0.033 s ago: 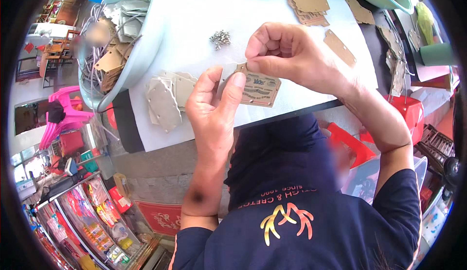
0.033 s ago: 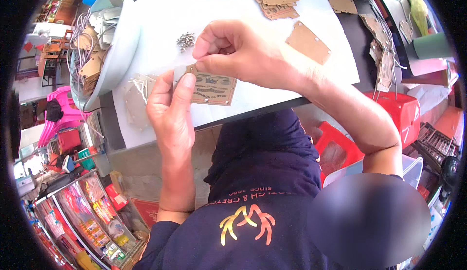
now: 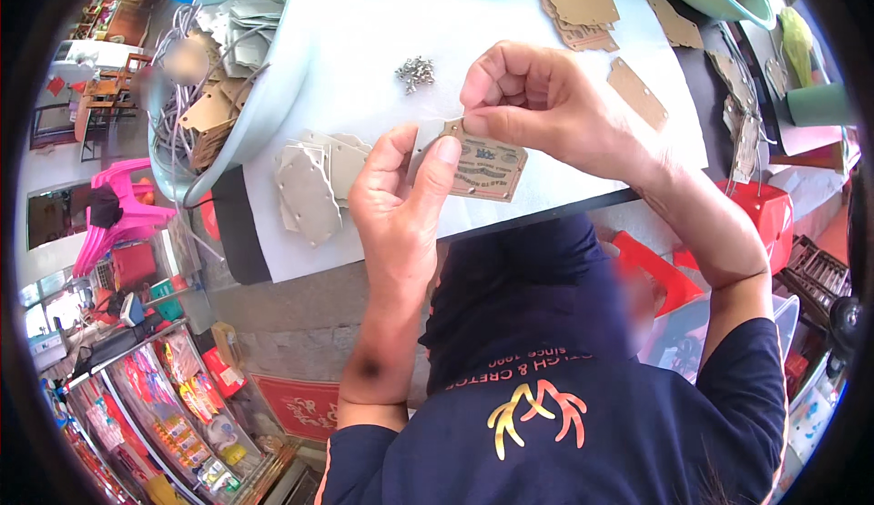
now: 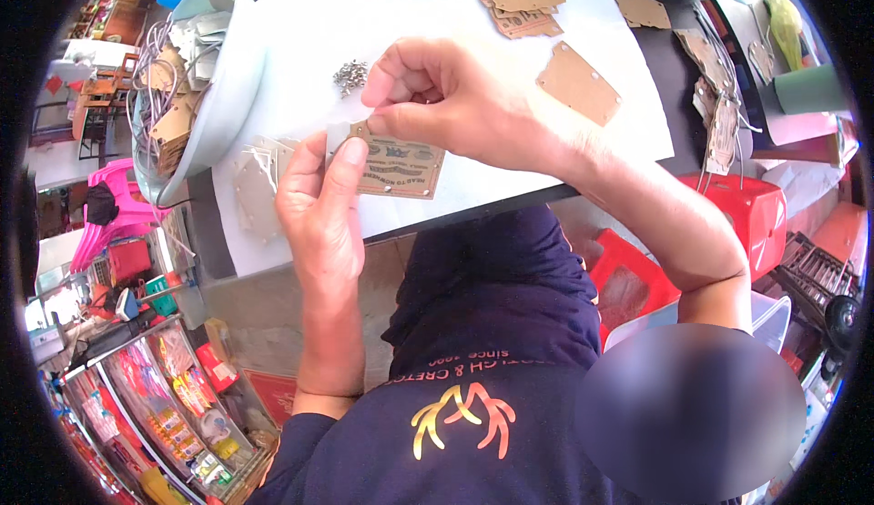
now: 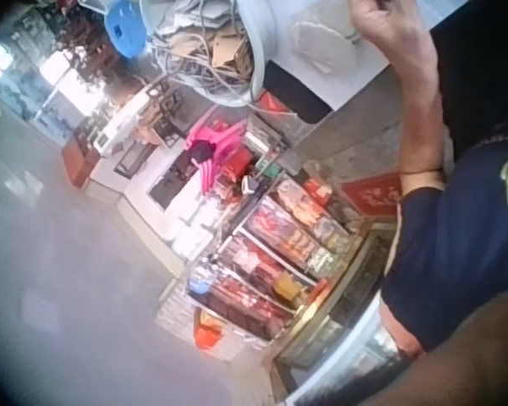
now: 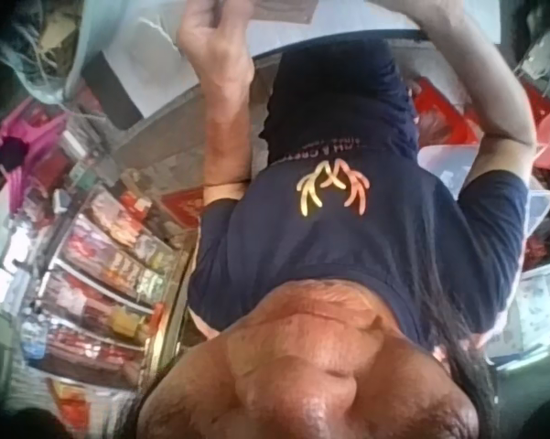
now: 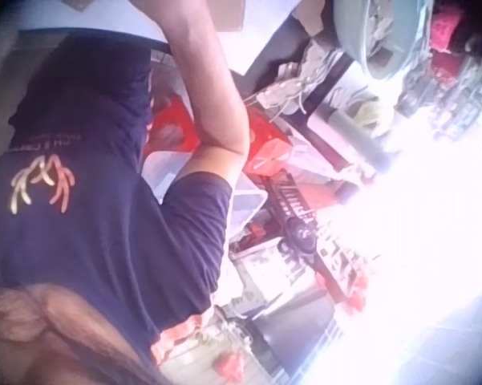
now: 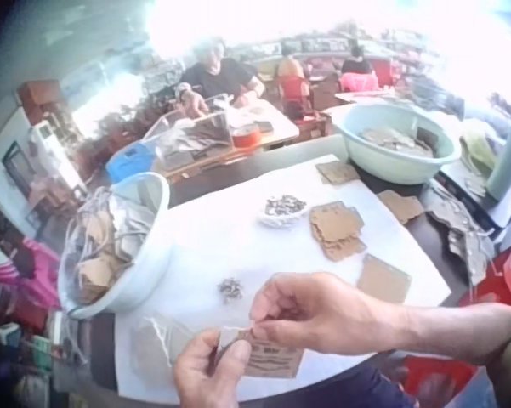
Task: Assembling small leather or synthetic labels for shoes by inserting metal rivets.
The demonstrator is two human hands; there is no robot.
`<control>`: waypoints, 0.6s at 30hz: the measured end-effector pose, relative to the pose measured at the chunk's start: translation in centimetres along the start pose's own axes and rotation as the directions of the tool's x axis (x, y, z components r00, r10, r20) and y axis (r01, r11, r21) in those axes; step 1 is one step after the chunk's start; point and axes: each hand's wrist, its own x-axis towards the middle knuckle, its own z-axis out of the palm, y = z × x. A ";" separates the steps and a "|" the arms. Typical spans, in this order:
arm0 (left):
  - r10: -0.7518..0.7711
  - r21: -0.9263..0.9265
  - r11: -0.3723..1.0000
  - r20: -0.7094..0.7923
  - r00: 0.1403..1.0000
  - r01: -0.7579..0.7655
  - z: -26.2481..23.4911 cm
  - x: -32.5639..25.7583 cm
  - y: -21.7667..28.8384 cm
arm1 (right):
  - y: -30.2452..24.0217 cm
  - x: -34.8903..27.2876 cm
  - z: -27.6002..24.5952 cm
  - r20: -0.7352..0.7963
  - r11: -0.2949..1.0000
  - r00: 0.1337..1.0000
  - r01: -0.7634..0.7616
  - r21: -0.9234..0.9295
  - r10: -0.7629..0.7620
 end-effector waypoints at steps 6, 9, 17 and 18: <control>-0.090 -0.041 0.995 0.045 0.995 0.092 -0.4 0.1 0.7 | 0.5 -0.3 1.3 -0.010 0.987 0.999 0.051 0.155 -0.050; -0.062 -0.080 0.995 0.034 0.997 0.065 -0.6 -0.1 0.5 | -0.1 -1.2 2.1 -0.097 0.995 0.995 0.030 -0.098 -0.039; -0.160 -0.118 0.979 0.058 0.985 0.166 -0.8 -1.7 1.7 | -0.1 -4.5 2.9 -0.141 0.881 0.977 0.076 -0.467 -0.159; -0.161 -0.089 0.982 0.067 0.985 0.167 -0.9 -1.9 1.7 | 0.2 -4.7 3.1 -0.124 0.875 0.975 0.104 -0.473 -0.184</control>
